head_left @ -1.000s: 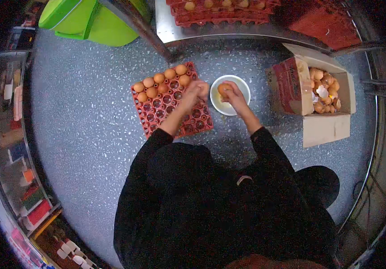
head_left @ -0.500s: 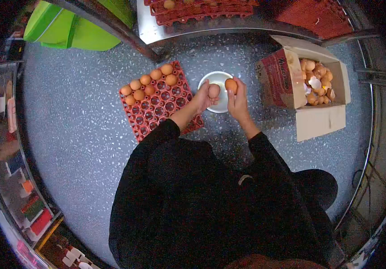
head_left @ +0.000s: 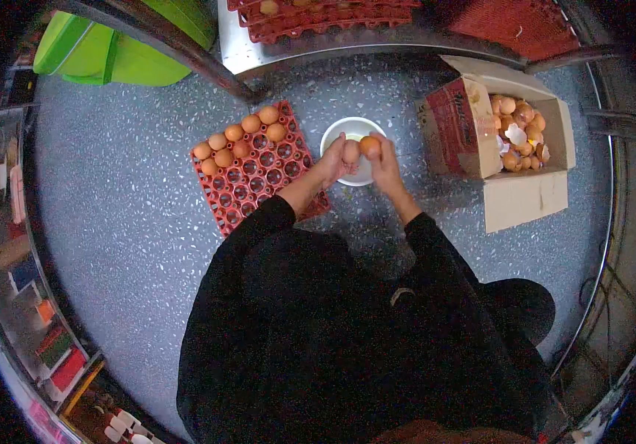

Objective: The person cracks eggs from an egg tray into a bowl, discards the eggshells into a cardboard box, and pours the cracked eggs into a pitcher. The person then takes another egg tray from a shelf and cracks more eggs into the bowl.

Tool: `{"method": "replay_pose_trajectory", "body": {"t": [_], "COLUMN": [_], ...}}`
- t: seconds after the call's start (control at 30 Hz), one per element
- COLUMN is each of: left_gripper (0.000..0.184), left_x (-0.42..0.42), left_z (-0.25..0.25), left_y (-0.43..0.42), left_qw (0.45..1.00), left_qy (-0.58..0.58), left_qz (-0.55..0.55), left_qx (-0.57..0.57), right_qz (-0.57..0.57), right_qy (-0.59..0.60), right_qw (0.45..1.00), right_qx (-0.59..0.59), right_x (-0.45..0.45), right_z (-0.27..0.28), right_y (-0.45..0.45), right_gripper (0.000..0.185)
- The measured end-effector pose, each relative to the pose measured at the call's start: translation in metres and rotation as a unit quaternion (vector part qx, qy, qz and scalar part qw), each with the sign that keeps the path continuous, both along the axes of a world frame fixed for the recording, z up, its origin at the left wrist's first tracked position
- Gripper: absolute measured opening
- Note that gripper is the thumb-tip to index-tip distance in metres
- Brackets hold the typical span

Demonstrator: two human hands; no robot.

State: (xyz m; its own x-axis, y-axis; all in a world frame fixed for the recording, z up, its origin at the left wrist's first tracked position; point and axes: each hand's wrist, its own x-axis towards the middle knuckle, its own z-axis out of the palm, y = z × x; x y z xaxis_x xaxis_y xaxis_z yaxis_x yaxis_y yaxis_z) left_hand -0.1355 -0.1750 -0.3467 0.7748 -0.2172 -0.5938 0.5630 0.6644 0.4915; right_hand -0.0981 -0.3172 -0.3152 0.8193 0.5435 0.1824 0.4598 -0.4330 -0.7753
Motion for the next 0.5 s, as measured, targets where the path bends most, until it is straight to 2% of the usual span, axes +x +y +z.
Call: {"method": "replay_pose_trajectory", "body": {"t": [0.03, 0.07, 0.1, 0.17, 0.2, 0.27, 0.4, 0.47, 0.5], "left_gripper": [0.043, 0.037, 0.037, 0.028, 0.028, 0.033, 0.034, 0.04, 0.04], "left_x": [0.001, 0.001, 0.001, 0.002, 0.003, 0.004, 0.006, 0.006, 0.007], "left_z": [-0.006, -0.011, -0.006, 0.005, 0.005, 0.007, 0.018, 0.024, 0.024], "left_y": [0.0, -0.001, -0.001, -0.001, 0.0, 0.003, 0.01, 0.014, 0.015], "left_qw": [1.0, 1.0, 1.0, 0.997, 0.997, 0.991, 0.988, 0.966, 0.966], "left_qy": [-0.003, -0.008, -0.009, 0.007, 0.005, -0.045, -0.026, -0.067, -0.068], "left_qz": [-0.005, -0.011, -0.013, -0.02, -0.02, -0.058, -0.071, -0.12, -0.12], "left_qx": [0.001, 0.002, 0.002, 0.072, 0.073, 0.115, 0.138, 0.218, 0.219], "right_qz": [-0.06, -0.118, -0.119, -0.11, -0.11, -0.069, -0.027, -0.015, -0.014], "right_qy": [0.206, 0.399, 0.397, 0.574, 0.573, 0.654, 0.656, 0.63, 0.63], "right_qw": [0.969, 0.88, 0.88, 0.764, 0.764, 0.687, 0.707, 0.753, 0.753], "right_qx": [0.119, 0.232, 0.233, 0.273, 0.275, 0.309, 0.262, 0.188, 0.188], "right_x": [0.005, 0.009, 0.013, 0.023, 0.026, 0.028, 0.031, 0.032, 0.033], "right_z": [-0.001, -0.002, 0.001, 0.009, 0.008, 0.008, 0.008, 0.005, 0.006], "right_y": [0.0, -0.002, -0.005, -0.011, -0.013, -0.015, -0.016, -0.013, -0.012], "right_gripper": [0.033, 0.032, 0.032, 0.031, 0.031, 0.033, 0.034, 0.035, 0.035]}}
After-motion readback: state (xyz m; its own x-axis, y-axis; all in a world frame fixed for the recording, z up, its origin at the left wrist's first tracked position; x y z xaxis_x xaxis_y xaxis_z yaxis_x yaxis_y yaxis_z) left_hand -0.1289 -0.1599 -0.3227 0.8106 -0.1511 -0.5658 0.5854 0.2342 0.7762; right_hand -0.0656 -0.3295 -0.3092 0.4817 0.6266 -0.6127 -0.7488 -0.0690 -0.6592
